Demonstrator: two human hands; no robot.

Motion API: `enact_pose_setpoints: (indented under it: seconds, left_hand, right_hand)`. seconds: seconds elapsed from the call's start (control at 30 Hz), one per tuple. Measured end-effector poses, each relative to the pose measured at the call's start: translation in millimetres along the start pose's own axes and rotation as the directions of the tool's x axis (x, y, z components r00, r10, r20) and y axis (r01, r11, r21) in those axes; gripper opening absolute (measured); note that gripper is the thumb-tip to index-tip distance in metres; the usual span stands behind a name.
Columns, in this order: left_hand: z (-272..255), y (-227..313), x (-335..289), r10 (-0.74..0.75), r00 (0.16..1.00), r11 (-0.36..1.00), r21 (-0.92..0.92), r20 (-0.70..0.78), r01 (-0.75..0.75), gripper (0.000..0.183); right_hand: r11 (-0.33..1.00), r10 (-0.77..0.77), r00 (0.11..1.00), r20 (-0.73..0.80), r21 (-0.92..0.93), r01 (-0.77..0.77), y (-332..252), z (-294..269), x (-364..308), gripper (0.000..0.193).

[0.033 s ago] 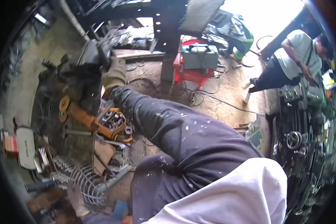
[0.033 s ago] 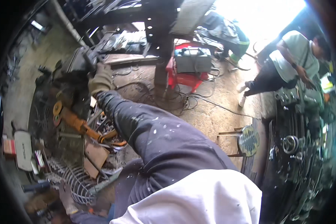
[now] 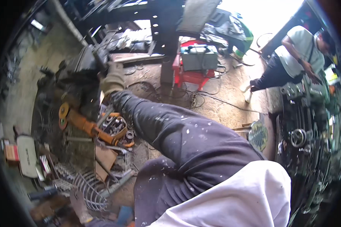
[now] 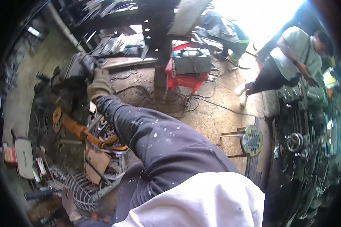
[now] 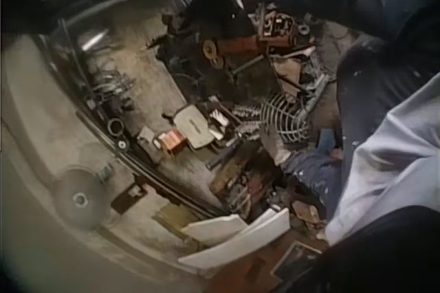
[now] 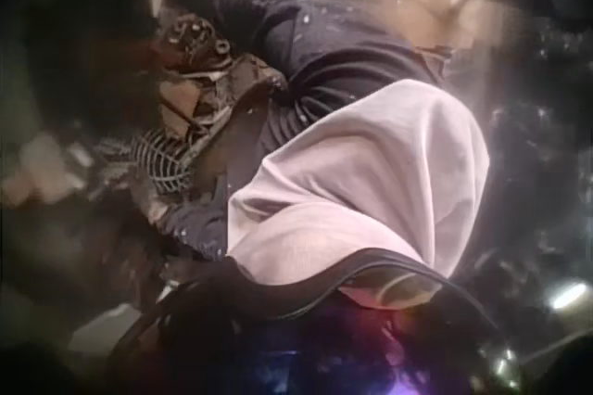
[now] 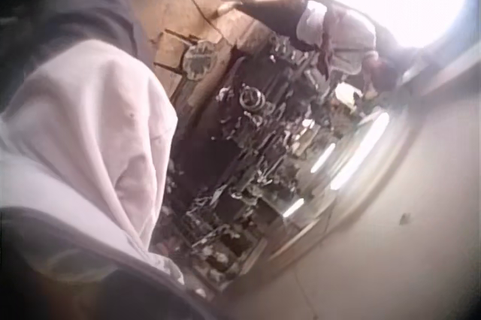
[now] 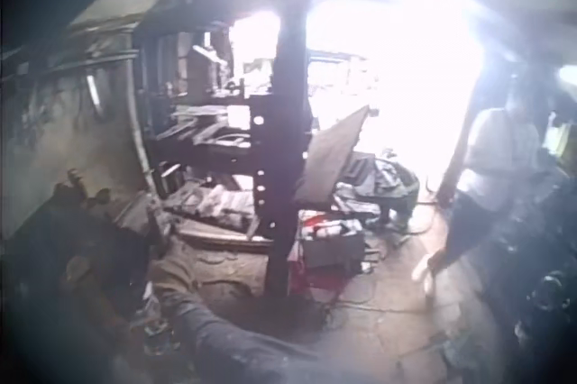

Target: The person welds metal rods onto a curved cage structure using a welding torch and then hammers a joint.

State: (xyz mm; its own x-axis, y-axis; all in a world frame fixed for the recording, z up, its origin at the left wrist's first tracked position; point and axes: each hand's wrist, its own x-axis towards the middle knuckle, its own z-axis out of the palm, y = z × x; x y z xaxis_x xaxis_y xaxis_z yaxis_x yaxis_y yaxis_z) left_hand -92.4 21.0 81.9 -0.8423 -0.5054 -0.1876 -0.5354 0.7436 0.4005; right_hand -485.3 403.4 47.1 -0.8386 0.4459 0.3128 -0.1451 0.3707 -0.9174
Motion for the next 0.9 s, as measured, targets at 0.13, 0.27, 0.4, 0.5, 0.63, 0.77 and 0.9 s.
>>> enact_pose_setpoints:
  seconds: [0.13,0.27,0.4,0.5,0.63,0.77,0.9]
  left_hand:
    - [11.3,14.5,21.9,-0.015,0.997,0.985,-0.17,0.07,0.026,0.055]
    - [26.3,56.5,37.6,0.033,0.999,0.994,-0.109,0.033,-0.029,0.055]
    - [34.3,77.0,47.8,0.067,0.998,0.996,-0.062,0.002,-0.066,0.055]
    - [40.9,91.6,58.2,0.099,0.995,0.994,-0.047,0.006,-0.098,0.055]
    - [47.0,106.5,67.0,0.134,0.991,0.99,-0.04,0.01,-0.133,0.055]
    - [42.8,104.5,65.4,0.133,0.991,0.99,-0.045,0.004,-0.132,0.055]
    - [32.1,85.8,57.9,0.107,0.994,0.992,-0.065,0.003,-0.107,0.055]
  right_hand:
    - [0.998,0.041,0.999,0.023,0.053,-0.042,16.5,-1.0,7.7,0.066]
    - [0.996,0.09,0.991,0.097,-0.006,-0.09,13.2,-22.1,7.2,0.066]
    - [0.996,0.086,0.964,0.251,-0.03,-0.081,7.4,-44.2,-2.7,0.061]
    - [0.996,0.081,0.954,0.29,-0.065,-0.064,19.3,-78.7,-13.6,0.06]
    - [0.96,0.264,0.884,0.385,-0.198,-0.2,63.9,-115.8,-24.0,0.059]
    - [0.93,0.326,0.855,0.404,-0.299,-0.213,97.6,-151.1,-43.2,0.056]
    - [0.878,0.397,0.78,0.484,-0.447,-0.17,158.5,-164.0,-64.4,0.06]
